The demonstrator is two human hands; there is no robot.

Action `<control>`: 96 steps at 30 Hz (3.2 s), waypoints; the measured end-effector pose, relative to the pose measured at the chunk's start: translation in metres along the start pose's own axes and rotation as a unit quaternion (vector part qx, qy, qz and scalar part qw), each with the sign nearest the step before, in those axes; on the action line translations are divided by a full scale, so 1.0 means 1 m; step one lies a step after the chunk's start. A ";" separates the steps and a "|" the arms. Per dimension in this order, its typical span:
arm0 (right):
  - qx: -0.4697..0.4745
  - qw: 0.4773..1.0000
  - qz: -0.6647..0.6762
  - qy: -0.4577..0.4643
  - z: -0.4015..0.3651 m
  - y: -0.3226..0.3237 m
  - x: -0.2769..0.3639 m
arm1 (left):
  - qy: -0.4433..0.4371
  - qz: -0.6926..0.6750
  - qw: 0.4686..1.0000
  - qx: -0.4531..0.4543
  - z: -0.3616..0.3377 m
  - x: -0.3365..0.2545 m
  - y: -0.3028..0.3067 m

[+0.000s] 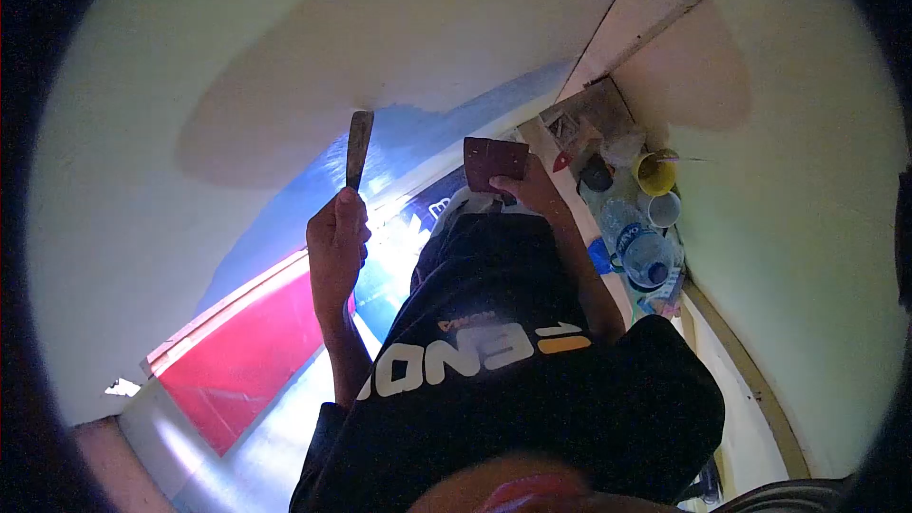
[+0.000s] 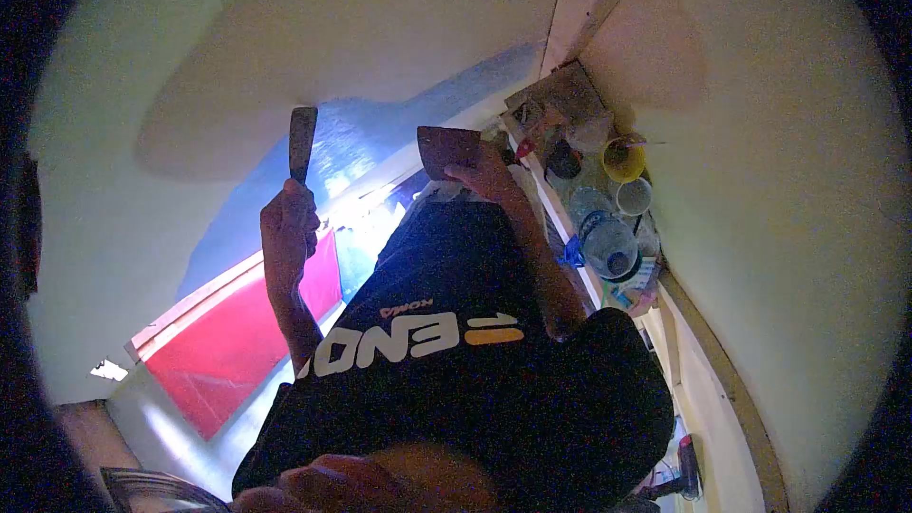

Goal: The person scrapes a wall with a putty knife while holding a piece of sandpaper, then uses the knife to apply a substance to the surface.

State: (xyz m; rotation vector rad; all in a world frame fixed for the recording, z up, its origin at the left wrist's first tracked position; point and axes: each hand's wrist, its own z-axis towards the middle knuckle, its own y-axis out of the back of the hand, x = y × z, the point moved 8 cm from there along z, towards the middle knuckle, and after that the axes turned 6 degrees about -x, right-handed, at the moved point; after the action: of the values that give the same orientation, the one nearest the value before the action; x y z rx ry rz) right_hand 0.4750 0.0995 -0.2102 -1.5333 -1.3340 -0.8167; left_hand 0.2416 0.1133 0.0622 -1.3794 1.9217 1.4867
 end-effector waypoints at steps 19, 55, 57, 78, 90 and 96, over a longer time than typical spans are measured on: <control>-0.005 0.998 -0.059 0.029 -0.003 0.015 -0.008 | 0.016 -0.002 1.000 0.023 0.007 0.006 0.000; 0.093 0.995 -0.035 0.022 -0.024 0.000 0.045 | -0.027 -0.089 0.995 0.033 0.006 0.022 -0.033; 0.079 0.990 -0.090 0.075 -0.026 0.001 0.061 | -0.048 -0.132 0.988 0.070 0.005 0.025 -0.040; 0.151 0.966 -0.180 0.105 -0.032 -0.088 0.095 | -0.200 -0.054 0.978 0.034 0.010 0.057 -0.093; 0.055 0.967 -0.158 0.190 -0.034 -0.112 0.127 | -0.048 -0.114 0.992 0.030 0.022 0.134 -0.072; 0.071 0.966 -0.178 0.175 -0.034 -0.119 0.124 | 0.072 -0.443 0.878 0.167 0.013 0.150 -0.111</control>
State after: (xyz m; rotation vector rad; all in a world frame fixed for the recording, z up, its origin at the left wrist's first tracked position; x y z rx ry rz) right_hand 0.3856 0.1135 -0.0598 -0.9914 -1.3814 -1.1312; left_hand 0.2613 0.0559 -0.1150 -1.8479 1.2035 0.5905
